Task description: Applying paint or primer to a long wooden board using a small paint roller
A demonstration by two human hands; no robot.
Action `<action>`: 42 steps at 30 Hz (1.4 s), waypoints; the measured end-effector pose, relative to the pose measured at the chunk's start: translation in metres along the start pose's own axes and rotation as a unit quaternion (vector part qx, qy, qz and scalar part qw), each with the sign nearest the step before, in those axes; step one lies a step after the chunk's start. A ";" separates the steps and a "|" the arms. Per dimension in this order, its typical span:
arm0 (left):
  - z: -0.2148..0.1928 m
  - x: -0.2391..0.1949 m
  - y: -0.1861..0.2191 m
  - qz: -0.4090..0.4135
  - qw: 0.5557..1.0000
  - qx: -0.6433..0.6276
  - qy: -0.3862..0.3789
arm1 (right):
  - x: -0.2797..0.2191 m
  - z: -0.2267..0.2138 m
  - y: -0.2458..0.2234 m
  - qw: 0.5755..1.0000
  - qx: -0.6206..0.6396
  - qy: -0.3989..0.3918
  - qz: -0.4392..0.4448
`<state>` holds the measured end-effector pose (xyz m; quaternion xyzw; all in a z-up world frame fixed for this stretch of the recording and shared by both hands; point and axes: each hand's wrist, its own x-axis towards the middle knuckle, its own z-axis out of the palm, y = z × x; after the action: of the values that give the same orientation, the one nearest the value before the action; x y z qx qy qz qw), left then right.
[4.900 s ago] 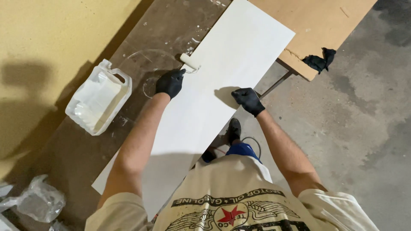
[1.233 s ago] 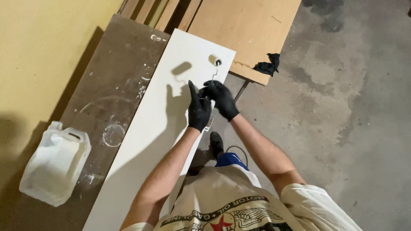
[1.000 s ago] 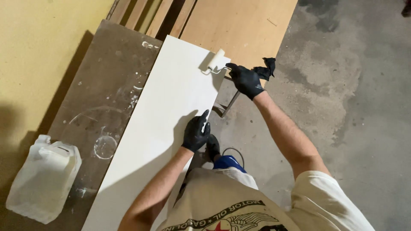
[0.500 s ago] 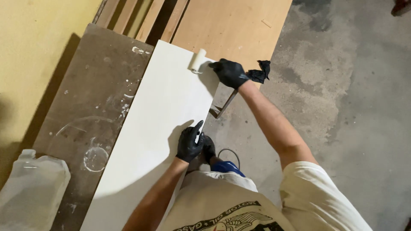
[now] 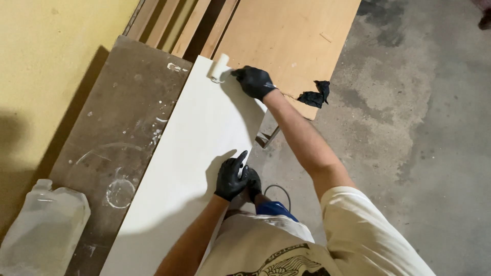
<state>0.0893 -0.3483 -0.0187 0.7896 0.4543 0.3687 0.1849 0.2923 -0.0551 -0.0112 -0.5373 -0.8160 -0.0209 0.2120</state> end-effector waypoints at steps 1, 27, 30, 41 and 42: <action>-0.002 0.001 0.001 -0.002 1.000 -0.001 -0.002 | -0.021 -0.013 0.012 1.000 0.001 -0.002 0.001; 0.007 -0.008 -0.009 -0.057 0.995 -0.023 -0.083 | -0.003 0.002 0.024 0.998 -0.010 -0.054 0.005; 0.009 -0.007 -0.006 -0.101 0.993 0.006 -0.061 | 0.074 -0.058 -0.028 0.859 0.432 -0.241 0.132; -0.011 0.010 0.006 0.019 1.000 0.003 -0.016 | -0.099 -0.135 0.075 0.993 0.088 -0.072 -0.019; -0.013 0.011 0.009 0.017 1.000 -0.003 -0.011 | -0.110 -0.160 0.069 0.979 0.193 -0.059 0.010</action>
<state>0.0880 -0.3439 0.0003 0.8004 0.4377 0.3649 0.1862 0.4421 -0.1634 0.0800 -0.4946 -0.8104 0.1707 0.2636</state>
